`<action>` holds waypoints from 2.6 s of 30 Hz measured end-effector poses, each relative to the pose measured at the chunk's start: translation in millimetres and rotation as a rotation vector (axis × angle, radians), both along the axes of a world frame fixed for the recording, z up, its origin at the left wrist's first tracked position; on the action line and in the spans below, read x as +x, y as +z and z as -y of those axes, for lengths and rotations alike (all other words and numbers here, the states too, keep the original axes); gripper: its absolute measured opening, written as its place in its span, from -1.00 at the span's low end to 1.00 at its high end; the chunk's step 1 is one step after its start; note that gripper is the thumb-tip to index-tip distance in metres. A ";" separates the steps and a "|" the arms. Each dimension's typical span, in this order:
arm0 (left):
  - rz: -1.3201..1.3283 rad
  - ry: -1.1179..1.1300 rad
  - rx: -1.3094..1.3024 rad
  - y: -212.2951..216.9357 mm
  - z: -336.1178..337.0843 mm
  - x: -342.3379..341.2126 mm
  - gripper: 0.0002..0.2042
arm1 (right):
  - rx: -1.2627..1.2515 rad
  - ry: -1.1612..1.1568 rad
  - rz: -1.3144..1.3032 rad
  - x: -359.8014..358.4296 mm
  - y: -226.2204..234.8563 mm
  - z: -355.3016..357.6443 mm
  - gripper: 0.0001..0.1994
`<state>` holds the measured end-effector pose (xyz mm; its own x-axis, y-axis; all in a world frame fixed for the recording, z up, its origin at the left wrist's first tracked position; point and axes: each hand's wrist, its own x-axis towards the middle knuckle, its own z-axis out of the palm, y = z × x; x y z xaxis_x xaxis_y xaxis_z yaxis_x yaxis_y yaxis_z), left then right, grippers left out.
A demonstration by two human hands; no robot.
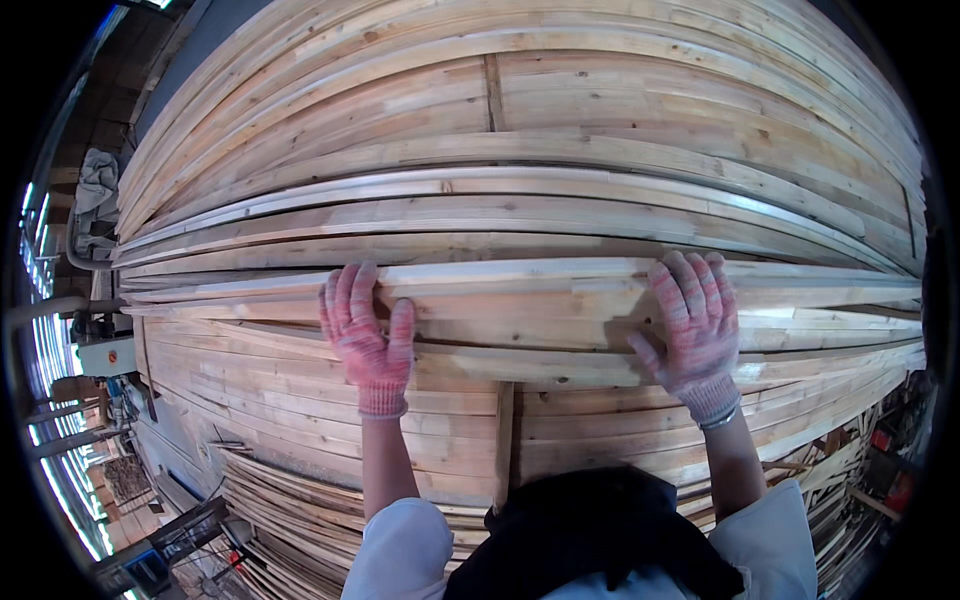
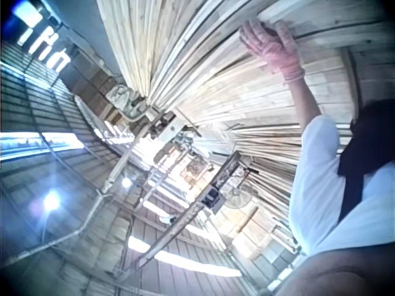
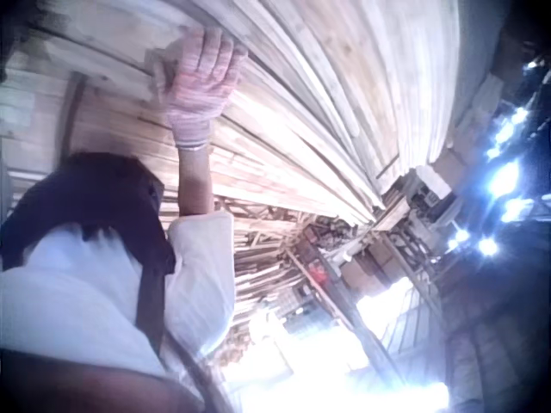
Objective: The person moves wood planks from one large stack to another, handling them one at a time by hand while wearing gloves.
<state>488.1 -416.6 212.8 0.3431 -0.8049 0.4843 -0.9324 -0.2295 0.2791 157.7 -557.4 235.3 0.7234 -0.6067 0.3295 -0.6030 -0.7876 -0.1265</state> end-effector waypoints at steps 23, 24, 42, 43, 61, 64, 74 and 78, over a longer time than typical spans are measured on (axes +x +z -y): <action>-2.062 -0.199 -0.069 -78.7 -174.5 -190.7 -0.56 | 0.257 -0.121 -0.640 -13.4 44.0 25.3 -0.46; -2.091 -0.175 -0.045 -66.7 -174.7 -189.7 -0.54 | 0.252 -0.110 -0.535 -24.0 30.6 28.5 -0.47; -2.775 -0.235 -1.253 -24.6 -176.2 -150.4 -0.56 | 0.102 0.237 -0.198 -123.6 53.8 -184.3 -0.45; -2.756 -0.152 -1.291 -27.8 -189.5 -146.5 -0.55 | 0.232 0.222 -0.364 -161.0 27.0 -159.9 -0.22; -2.739 -0.155 -1.220 -38.7 -309.4 -134.9 -0.43 | 0.379 -0.239 -0.919 -307.6 -6.7 -238.9 -0.51; -2.672 -0.271 -1.250 -43.3 -338.5 -142.0 -0.45 | 0.328 -0.164 -0.850 -331.5 -29.4 -250.6 -0.50; -2.499 -0.237 -1.380 -87.1 -455.0 -174.4 -0.48 | 0.474 -0.209 -0.989 -320.5 -39.0 -336.6 -0.40; -2.257 0.295 -1.463 -89.2 -488.3 -172.3 -0.48 | 0.263 -0.278 -0.880 -331.1 -78.8 -365.0 -0.60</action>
<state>315.8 71.7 123.7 0.7257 -0.4226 -0.5429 0.6000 0.7748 0.1990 -173.5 -192.4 156.6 0.4658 -0.7709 -0.4345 -0.7272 -0.6132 0.3083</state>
